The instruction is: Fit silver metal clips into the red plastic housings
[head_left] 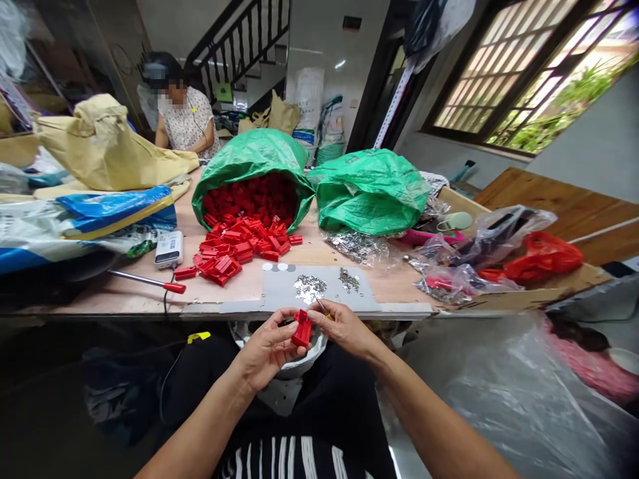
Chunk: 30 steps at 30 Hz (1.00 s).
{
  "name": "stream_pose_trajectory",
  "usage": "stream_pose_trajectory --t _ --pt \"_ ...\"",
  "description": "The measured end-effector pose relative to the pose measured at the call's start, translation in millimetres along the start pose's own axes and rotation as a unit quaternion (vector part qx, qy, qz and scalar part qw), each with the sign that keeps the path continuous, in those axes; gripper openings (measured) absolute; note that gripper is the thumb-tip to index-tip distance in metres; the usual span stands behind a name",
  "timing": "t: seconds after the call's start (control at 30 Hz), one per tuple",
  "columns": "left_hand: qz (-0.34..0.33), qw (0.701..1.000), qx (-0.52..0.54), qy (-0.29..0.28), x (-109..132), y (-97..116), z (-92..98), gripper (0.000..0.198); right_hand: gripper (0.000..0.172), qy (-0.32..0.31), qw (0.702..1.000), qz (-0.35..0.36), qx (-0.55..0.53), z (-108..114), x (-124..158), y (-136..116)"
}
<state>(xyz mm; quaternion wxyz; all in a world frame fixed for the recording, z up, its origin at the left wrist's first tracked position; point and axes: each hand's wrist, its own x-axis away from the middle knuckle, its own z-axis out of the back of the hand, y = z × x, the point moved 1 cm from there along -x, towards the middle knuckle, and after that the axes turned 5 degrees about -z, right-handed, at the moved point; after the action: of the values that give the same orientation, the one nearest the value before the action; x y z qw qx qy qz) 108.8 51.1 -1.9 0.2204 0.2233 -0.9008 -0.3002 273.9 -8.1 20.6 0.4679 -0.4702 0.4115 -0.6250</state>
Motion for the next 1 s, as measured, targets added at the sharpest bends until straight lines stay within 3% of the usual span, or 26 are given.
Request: stream_pose_trajectory --t 0.33,0.63,1.0 --pt "0.005 0.998 -0.055 -0.013 4.7 -0.8 7.6 0.032 0.038 -0.040 0.996 -0.072 -0.035 -4.5 -0.7 3.3" --pt "-0.004 0.996 -0.092 -0.002 7.3 -4.9 15.1 0.035 0.030 -0.021 0.998 -0.035 0.053 -9.3 -7.4 13.9" --pt "0.008 0.999 -0.037 0.014 6.8 -4.1 21.4 0.032 0.026 -0.044 0.990 -0.111 -0.078 -16.4 -4.3 3.6"
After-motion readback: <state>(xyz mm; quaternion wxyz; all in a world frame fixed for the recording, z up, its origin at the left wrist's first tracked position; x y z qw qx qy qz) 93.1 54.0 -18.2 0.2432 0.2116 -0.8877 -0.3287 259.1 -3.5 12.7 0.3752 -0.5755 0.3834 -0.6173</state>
